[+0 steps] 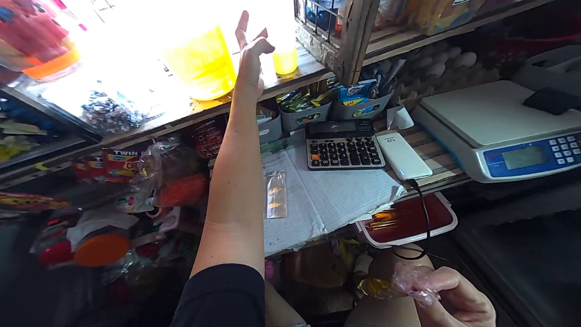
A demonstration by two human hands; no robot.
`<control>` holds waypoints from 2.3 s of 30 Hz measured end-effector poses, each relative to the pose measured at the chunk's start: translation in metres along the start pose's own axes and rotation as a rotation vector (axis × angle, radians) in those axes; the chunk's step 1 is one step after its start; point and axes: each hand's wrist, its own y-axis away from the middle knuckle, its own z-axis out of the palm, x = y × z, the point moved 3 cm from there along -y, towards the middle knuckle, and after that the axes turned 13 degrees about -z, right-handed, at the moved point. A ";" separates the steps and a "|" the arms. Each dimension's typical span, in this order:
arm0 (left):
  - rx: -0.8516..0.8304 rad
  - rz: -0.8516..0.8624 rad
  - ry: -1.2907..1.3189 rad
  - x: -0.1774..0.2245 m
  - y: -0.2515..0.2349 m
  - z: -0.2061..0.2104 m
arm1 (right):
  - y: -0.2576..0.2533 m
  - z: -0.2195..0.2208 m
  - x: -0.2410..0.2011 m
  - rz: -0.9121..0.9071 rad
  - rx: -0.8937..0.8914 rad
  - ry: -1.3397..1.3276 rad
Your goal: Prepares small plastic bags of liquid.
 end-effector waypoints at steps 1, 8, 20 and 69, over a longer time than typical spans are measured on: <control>0.022 -0.007 0.019 0.001 0.001 -0.001 | 0.000 0.000 0.000 0.001 0.001 0.006; 0.106 -0.049 -0.007 0.003 0.004 0.002 | 0.001 0.001 -0.003 0.001 0.005 0.014; 0.157 0.030 -0.175 -0.006 0.017 -0.001 | -0.003 0.005 -0.019 -0.031 0.022 0.053; 0.205 0.514 -0.847 -0.018 0.070 0.008 | 0.008 0.010 -0.028 -0.031 -0.005 0.041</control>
